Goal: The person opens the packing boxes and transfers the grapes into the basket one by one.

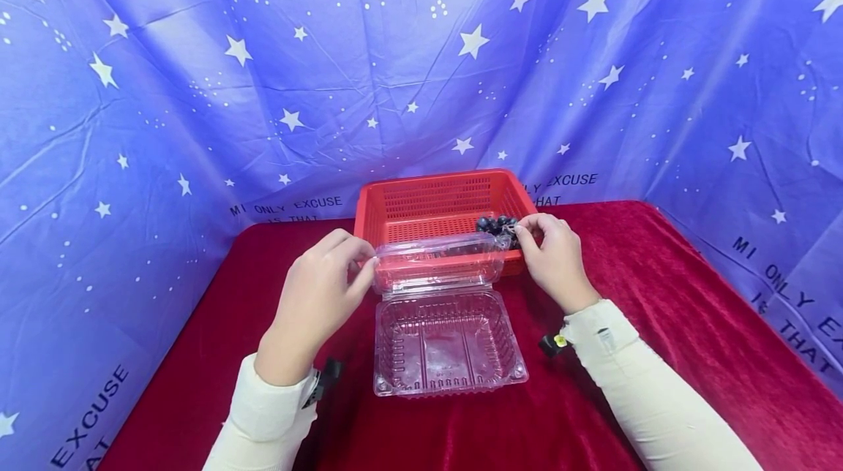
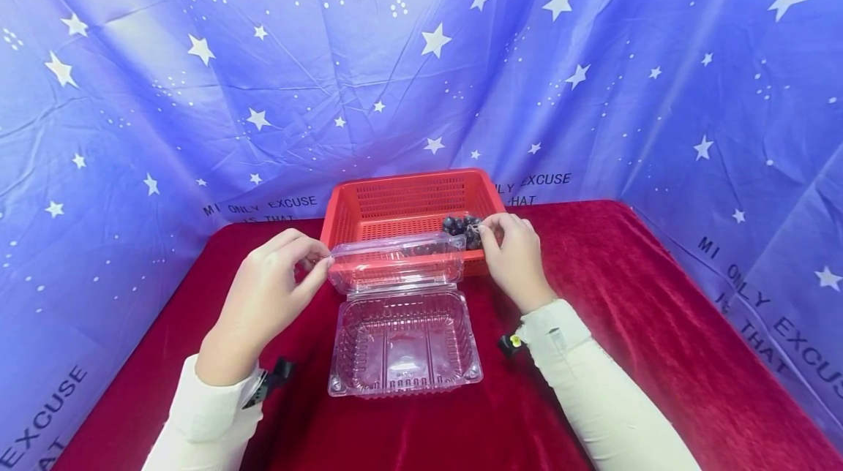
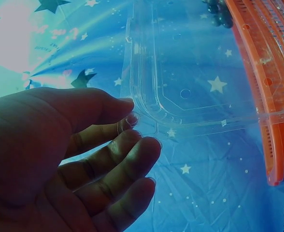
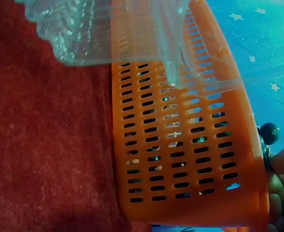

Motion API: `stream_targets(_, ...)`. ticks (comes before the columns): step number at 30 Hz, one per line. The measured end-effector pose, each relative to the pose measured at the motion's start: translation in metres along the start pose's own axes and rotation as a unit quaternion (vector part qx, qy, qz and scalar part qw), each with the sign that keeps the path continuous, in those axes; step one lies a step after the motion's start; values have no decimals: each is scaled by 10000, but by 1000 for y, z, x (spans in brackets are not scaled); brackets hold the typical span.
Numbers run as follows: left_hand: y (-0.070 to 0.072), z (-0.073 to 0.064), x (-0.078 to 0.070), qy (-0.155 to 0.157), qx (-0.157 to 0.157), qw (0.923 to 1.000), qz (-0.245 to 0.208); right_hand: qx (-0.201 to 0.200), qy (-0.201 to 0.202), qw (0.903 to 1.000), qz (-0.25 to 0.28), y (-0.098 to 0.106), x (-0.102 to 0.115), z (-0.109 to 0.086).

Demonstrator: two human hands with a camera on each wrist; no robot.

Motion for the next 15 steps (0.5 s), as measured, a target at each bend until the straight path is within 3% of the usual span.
stream_targets(7,0,0,0,1,-12,10000,-12,96,234,9989,-386,-5,-3,-2)
stream_targets(15,0,0,0,-47,-55,10000,-6,207,214,9978,-596,-9,-5,-2)
Point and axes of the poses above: each hand's wrist, its own z-axis towards the middle knuckle, its own y-axis out of the back of the hand, x = y × z, the point moved 3 cm from there along z, towards the middle knuckle, and after that the axes turned 14 degrees about -z, right-handed, at the moved point
